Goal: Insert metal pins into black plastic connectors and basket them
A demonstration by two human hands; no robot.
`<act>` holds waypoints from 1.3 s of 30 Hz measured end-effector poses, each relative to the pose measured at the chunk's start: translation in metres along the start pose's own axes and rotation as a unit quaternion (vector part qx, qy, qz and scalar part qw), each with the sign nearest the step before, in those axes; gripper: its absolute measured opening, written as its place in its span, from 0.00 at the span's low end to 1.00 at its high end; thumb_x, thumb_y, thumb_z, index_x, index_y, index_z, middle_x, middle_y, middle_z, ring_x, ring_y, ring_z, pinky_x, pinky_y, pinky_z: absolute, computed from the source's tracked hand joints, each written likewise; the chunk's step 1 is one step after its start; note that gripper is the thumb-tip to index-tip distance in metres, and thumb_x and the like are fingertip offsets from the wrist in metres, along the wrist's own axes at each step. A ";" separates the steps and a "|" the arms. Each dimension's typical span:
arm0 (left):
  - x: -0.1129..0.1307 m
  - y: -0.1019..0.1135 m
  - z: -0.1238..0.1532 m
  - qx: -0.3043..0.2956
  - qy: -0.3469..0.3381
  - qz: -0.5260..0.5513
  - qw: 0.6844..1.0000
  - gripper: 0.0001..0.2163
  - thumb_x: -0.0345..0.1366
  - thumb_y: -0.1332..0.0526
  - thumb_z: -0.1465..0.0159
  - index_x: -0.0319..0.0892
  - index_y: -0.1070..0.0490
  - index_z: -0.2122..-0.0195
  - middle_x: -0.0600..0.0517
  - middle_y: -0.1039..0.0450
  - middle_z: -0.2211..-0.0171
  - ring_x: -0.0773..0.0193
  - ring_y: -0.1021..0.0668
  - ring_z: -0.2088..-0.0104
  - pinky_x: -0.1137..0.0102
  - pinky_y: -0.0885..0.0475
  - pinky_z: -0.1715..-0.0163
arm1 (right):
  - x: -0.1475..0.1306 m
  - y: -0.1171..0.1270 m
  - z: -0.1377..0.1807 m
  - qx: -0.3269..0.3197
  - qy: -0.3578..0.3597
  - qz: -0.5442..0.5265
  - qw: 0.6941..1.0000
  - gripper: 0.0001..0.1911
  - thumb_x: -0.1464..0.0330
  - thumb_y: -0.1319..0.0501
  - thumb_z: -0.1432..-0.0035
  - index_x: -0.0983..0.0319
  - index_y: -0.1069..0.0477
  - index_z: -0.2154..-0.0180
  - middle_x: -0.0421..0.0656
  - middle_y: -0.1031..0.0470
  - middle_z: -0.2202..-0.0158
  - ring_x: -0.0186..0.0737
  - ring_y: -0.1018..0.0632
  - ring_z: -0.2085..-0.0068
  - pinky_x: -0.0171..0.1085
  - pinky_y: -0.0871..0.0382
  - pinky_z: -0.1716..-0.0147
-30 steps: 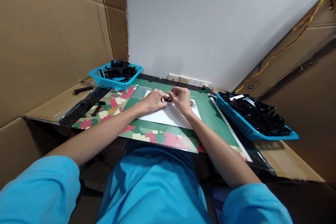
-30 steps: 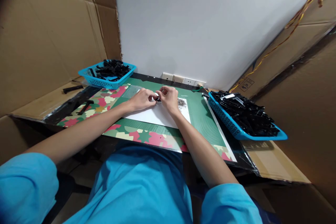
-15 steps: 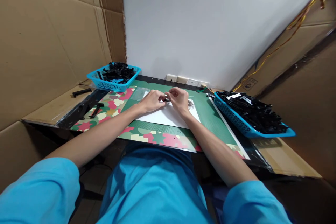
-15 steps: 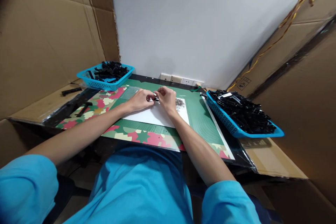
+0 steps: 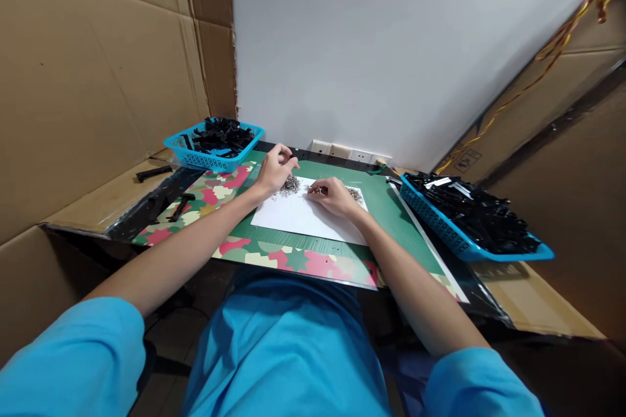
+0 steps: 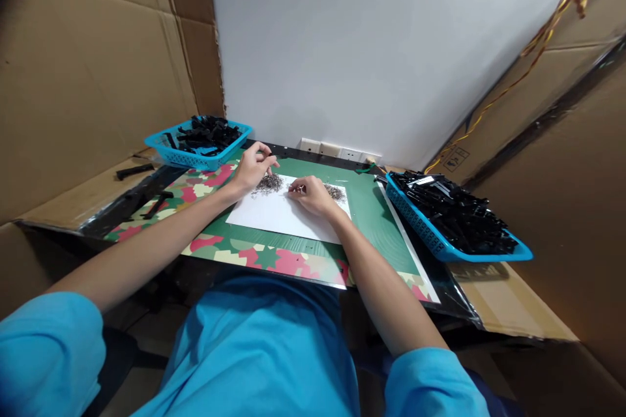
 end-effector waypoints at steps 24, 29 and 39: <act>-0.008 0.003 -0.006 0.045 0.040 0.078 0.995 0.11 0.32 0.34 0.40 0.45 0.35 0.61 0.55 0.24 0.71 0.69 0.27 0.79 0.74 0.38 0.80 | 0.001 -0.013 -0.007 0.027 -0.034 0.078 0.996 0.10 0.73 0.39 0.34 0.63 0.17 0.61 0.49 0.15 0.60 0.46 0.20 0.61 0.37 0.33 0.60; -0.011 0.003 -0.007 0.043 0.035 0.072 0.996 0.10 0.31 0.34 0.40 0.45 0.34 0.60 0.55 0.26 0.71 0.68 0.27 0.79 0.72 0.37 0.79 | 0.023 0.003 -0.002 0.026 -0.081 0.096 0.992 0.11 0.73 0.38 0.36 0.63 0.15 0.59 0.51 0.14 0.58 0.49 0.18 0.59 0.38 0.32 0.60; -0.008 -0.005 0.000 0.008 0.063 0.043 0.997 0.09 0.31 0.32 0.40 0.44 0.31 0.61 0.55 0.29 0.70 0.67 0.26 0.76 0.72 0.36 0.77 | 0.038 0.045 -0.003 0.084 -0.061 0.093 0.990 0.14 0.69 0.38 0.35 0.63 0.13 0.57 0.48 0.13 0.58 0.45 0.18 0.61 0.37 0.31 0.60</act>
Point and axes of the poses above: each hand's wrist, its own z-axis away from the middle knuckle, its own y-axis out of the back of the hand, x = y × z, the point moved 6 cm from there along -z, towards the middle knuckle
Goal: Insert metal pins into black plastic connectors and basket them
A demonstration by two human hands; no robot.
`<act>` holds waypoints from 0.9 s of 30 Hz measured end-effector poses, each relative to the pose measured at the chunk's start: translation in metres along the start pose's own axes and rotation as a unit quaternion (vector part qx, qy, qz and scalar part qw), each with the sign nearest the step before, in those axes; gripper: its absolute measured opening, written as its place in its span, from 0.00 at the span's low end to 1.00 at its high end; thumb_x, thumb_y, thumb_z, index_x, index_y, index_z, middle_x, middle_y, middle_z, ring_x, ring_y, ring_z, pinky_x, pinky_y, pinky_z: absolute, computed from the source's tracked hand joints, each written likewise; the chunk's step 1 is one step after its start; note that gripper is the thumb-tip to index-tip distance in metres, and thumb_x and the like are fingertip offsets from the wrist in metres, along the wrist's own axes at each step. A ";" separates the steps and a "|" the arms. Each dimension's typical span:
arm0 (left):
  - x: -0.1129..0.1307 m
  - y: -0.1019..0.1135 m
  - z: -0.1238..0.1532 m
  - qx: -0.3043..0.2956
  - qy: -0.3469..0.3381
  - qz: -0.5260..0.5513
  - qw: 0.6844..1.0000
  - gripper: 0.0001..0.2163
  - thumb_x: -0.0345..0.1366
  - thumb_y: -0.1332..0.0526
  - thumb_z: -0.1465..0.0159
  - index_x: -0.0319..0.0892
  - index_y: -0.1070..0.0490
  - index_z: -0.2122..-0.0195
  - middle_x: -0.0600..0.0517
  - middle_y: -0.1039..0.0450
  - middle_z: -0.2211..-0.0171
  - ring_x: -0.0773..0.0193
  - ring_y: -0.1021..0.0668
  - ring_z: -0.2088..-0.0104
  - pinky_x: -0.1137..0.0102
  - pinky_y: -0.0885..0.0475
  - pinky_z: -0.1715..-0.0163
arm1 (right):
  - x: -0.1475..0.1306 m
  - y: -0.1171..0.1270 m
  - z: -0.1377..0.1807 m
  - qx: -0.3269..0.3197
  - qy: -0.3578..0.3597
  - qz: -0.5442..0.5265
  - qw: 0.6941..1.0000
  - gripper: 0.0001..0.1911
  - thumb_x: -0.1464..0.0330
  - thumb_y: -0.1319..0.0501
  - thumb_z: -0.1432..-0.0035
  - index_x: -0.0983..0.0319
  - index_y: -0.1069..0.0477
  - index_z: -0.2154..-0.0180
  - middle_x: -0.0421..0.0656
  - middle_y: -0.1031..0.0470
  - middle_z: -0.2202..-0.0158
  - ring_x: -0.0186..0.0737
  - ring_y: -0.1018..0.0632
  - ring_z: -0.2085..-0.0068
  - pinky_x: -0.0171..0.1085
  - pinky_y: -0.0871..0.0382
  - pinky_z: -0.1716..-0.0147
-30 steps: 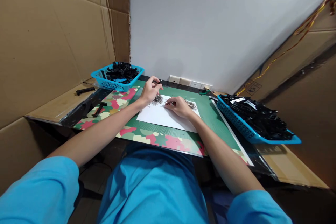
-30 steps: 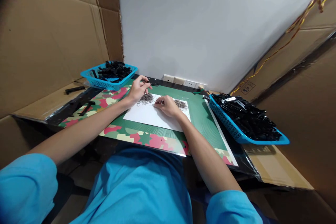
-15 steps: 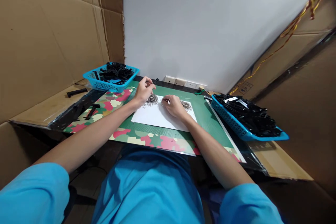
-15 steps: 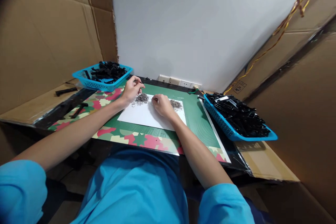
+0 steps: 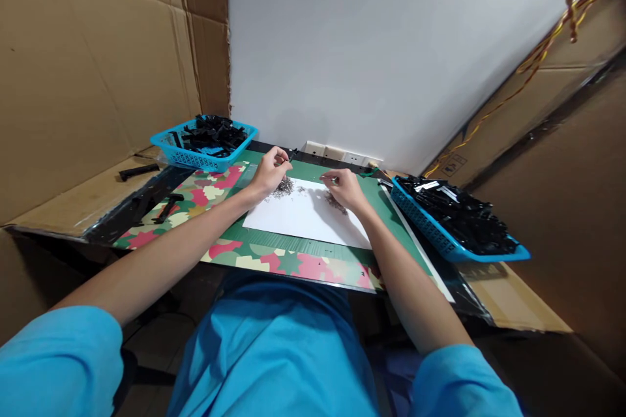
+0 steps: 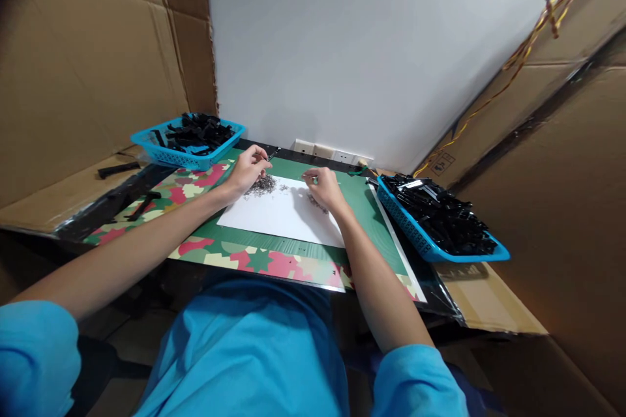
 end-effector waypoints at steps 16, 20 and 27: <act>-0.004 -0.021 0.008 -0.108 -0.038 -0.048 0.992 0.05 0.34 0.34 0.38 0.43 0.28 0.61 0.52 0.27 0.64 0.68 0.27 0.73 0.73 0.35 0.76 | 0.020 -0.009 0.006 -0.091 -0.032 0.129 0.987 0.06 0.65 0.29 0.40 0.60 0.15 0.67 0.46 0.15 0.66 0.43 0.20 0.65 0.38 0.36 0.61; -0.003 -0.023 0.009 -0.120 -0.045 -0.050 0.991 0.05 0.34 0.34 0.39 0.43 0.27 0.62 0.52 0.27 0.65 0.68 0.27 0.73 0.74 0.36 0.77 | 0.020 -0.010 0.007 -0.110 -0.059 0.104 0.987 0.04 0.67 0.29 0.40 0.60 0.16 0.67 0.46 0.15 0.66 0.44 0.20 0.64 0.40 0.35 0.58; 0.002 -0.026 0.015 -0.148 -0.025 -0.040 0.988 0.04 0.34 0.34 0.38 0.43 0.25 0.62 0.53 0.28 0.71 0.69 0.29 0.77 0.73 0.37 0.79 | 0.016 -0.002 0.007 -0.114 -0.074 0.023 0.990 0.07 0.65 0.33 0.38 0.62 0.20 0.64 0.46 0.17 0.63 0.44 0.22 0.62 0.38 0.34 0.59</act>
Point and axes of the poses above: each hand's wrist, its own z-axis away from the middle knuckle, its own y-axis out of the back of the hand, x = y × z, the point moved 6 cm from there along -z, towards the middle knuckle
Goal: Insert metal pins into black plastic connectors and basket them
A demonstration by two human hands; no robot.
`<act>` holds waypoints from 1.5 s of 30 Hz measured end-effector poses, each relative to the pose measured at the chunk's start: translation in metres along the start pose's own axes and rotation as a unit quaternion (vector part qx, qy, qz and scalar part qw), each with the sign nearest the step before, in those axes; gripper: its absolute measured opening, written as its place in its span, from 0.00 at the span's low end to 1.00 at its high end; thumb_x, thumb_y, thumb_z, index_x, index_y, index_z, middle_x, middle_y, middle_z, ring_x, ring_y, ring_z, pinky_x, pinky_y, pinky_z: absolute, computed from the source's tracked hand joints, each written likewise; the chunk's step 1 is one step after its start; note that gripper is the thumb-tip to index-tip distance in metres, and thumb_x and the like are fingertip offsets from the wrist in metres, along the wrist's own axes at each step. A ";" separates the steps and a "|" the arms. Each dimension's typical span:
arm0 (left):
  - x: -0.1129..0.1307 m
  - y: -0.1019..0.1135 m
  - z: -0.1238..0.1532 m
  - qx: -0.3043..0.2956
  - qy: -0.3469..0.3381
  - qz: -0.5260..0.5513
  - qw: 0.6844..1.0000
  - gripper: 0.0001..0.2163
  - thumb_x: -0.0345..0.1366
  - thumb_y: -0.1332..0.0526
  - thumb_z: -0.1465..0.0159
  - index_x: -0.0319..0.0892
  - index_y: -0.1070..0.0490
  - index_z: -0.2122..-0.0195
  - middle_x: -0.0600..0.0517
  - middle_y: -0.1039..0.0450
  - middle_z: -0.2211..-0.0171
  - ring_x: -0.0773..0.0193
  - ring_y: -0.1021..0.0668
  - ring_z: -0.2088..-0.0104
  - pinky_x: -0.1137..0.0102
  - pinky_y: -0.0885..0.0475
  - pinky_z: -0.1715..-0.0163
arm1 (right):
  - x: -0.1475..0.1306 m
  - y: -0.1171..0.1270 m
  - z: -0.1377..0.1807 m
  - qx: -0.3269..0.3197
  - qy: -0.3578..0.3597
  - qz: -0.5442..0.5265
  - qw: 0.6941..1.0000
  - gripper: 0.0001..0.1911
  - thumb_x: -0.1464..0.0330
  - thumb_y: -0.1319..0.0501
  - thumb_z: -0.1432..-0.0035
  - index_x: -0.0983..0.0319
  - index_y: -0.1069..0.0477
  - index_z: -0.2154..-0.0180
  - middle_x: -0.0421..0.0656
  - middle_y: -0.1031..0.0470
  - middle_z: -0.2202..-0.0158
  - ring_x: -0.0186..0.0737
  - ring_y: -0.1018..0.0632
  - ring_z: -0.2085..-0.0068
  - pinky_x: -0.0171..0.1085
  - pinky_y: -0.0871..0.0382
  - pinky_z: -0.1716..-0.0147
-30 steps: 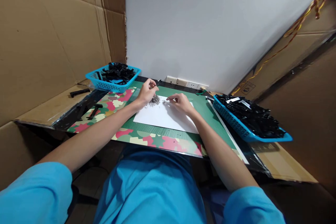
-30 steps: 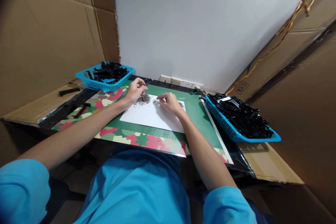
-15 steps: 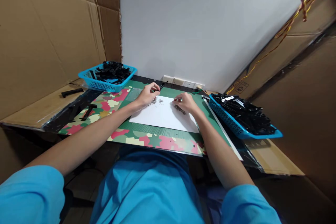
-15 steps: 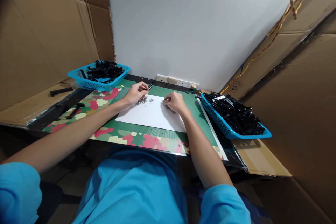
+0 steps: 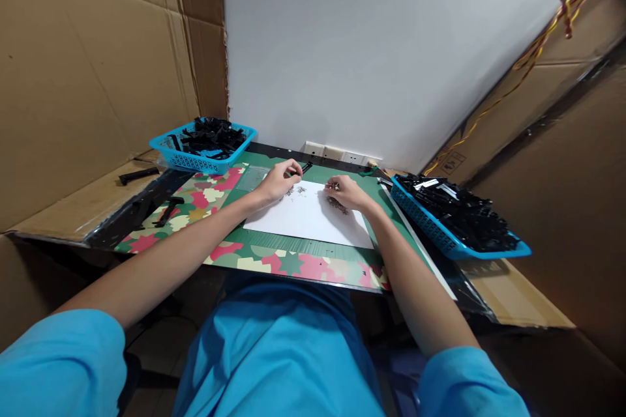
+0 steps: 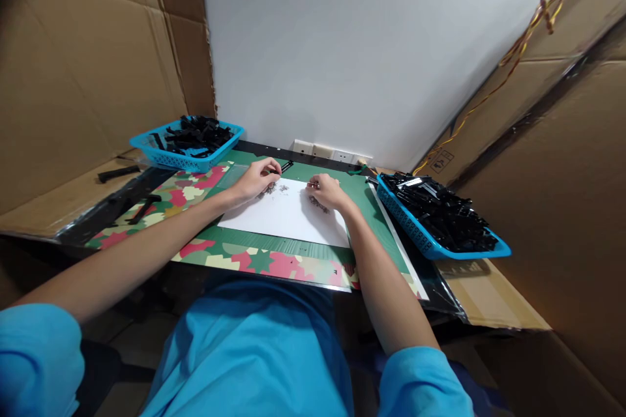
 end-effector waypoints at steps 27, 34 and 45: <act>0.017 -0.032 0.029 -0.163 0.183 0.280 0.928 0.12 0.45 0.30 0.34 0.42 0.26 0.64 0.47 0.31 0.69 0.66 0.33 0.74 0.68 0.34 0.77 | -0.058 0.013 0.012 0.070 0.126 -0.236 0.961 0.19 0.51 0.28 0.38 0.59 0.17 0.58 0.47 0.25 0.53 0.43 0.28 0.58 0.39 0.33 0.60; 0.012 -0.027 0.022 -0.110 0.136 0.225 0.958 0.13 0.46 0.31 0.32 0.43 0.28 0.65 0.51 0.33 0.71 0.69 0.34 0.76 0.71 0.40 0.77 | -0.060 0.011 0.015 0.058 0.085 -0.233 0.967 0.19 0.51 0.31 0.36 0.61 0.17 0.59 0.46 0.20 0.61 0.40 0.29 0.64 0.38 0.36 0.65; 0.030 -0.021 0.021 -0.080 -0.081 -0.041 0.993 0.12 0.45 0.38 0.27 0.43 0.23 0.60 0.50 0.23 0.63 0.61 0.23 0.63 0.68 0.31 0.62 | -0.054 0.002 0.011 0.044 0.047 -0.272 0.960 0.18 0.53 0.29 0.41 0.63 0.18 0.63 0.44 0.21 0.68 0.38 0.27 0.67 0.37 0.36 0.68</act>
Point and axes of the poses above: each hand's wrist, its own z-axis away from the middle knuckle, its own y-axis out of the back of the hand, x = y × z, the point moved 6 cm from there along -z, towards the middle knuckle
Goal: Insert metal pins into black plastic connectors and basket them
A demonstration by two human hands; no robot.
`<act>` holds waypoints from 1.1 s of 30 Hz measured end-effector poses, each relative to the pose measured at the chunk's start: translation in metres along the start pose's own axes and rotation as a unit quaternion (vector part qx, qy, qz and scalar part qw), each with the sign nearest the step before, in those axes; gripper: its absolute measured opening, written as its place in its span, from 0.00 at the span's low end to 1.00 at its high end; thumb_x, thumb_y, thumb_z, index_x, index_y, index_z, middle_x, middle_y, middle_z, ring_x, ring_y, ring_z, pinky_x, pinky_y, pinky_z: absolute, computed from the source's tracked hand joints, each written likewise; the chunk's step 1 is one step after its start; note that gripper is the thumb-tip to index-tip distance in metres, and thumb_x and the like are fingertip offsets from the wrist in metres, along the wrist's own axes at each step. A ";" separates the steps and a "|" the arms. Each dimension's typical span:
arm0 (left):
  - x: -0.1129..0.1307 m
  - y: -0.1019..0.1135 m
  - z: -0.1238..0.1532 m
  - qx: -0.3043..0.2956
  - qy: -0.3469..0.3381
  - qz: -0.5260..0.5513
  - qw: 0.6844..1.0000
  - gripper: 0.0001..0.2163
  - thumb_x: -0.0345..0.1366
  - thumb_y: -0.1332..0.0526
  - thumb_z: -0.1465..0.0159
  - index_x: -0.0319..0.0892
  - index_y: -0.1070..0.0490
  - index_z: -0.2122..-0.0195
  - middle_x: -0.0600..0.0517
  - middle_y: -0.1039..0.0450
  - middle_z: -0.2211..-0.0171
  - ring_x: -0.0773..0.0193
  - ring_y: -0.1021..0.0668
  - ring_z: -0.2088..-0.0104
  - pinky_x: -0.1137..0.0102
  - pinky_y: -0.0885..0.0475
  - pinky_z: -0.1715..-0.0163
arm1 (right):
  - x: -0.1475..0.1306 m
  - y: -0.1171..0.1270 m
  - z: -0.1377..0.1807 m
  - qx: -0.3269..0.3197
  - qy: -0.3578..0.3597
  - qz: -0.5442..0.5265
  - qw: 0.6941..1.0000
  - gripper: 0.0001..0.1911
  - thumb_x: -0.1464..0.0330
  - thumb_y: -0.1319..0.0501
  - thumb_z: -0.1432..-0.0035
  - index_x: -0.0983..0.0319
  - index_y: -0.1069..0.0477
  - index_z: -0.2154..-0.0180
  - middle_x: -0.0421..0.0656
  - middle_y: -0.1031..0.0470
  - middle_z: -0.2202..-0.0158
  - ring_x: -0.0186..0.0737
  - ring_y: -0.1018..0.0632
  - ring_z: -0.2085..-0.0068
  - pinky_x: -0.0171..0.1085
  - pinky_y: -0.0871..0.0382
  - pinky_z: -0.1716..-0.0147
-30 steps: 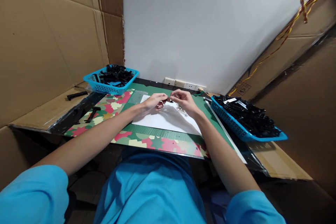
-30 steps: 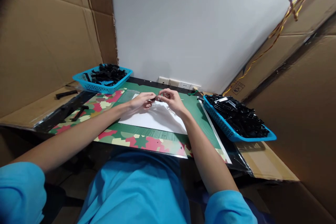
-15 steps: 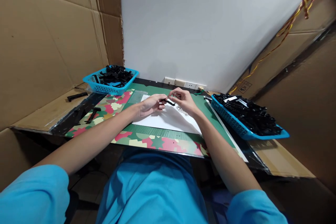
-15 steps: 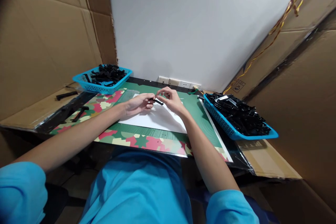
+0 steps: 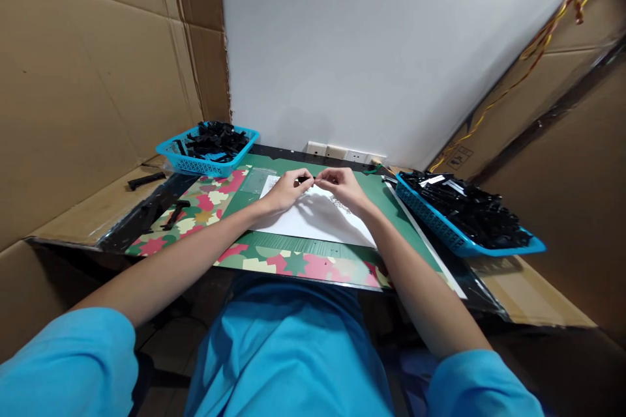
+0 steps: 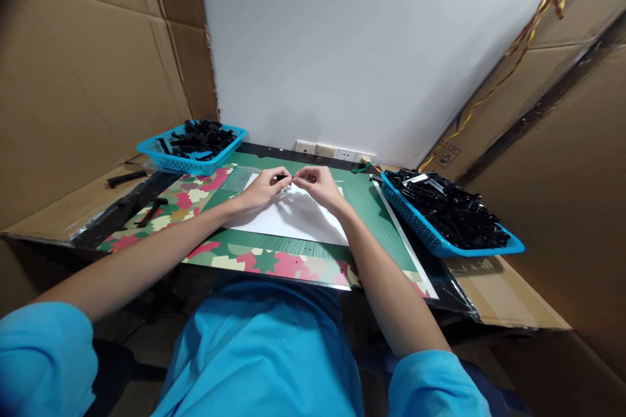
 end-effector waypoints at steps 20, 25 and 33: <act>-0.027 -0.014 0.011 -0.094 0.086 0.015 0.992 0.14 0.43 0.26 0.37 0.42 0.28 0.62 0.46 0.17 0.64 0.57 0.16 0.65 0.65 0.26 0.67 | 0.050 0.023 0.000 0.021 -0.130 0.170 0.977 0.10 0.67 0.30 0.53 0.66 0.14 0.68 0.44 0.23 0.75 0.37 0.27 0.71 0.35 0.40 0.74; -0.032 -0.015 0.010 -0.096 0.097 0.039 0.990 0.16 0.44 0.25 0.37 0.41 0.28 0.62 0.45 0.17 0.66 0.57 0.15 0.65 0.66 0.25 0.66 | 0.043 0.024 -0.001 0.039 -0.096 0.216 0.971 0.11 0.67 0.31 0.51 0.64 0.12 0.66 0.43 0.22 0.75 0.38 0.25 0.69 0.36 0.38 0.72; -0.035 -0.019 0.011 -0.101 0.097 0.094 0.986 0.18 0.46 0.23 0.38 0.41 0.29 0.64 0.44 0.17 0.68 0.57 0.15 0.66 0.66 0.24 0.65 | 0.042 0.020 0.000 0.016 -0.105 0.211 0.972 0.11 0.68 0.31 0.50 0.65 0.12 0.66 0.43 0.23 0.75 0.37 0.27 0.72 0.36 0.40 0.73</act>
Point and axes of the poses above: each hand's wrist, its own z-axis away from the middle knuckle, its own y-axis out of the back of the hand, x = y × z, the point moved 6 cm from there along -z, towards the middle knuckle
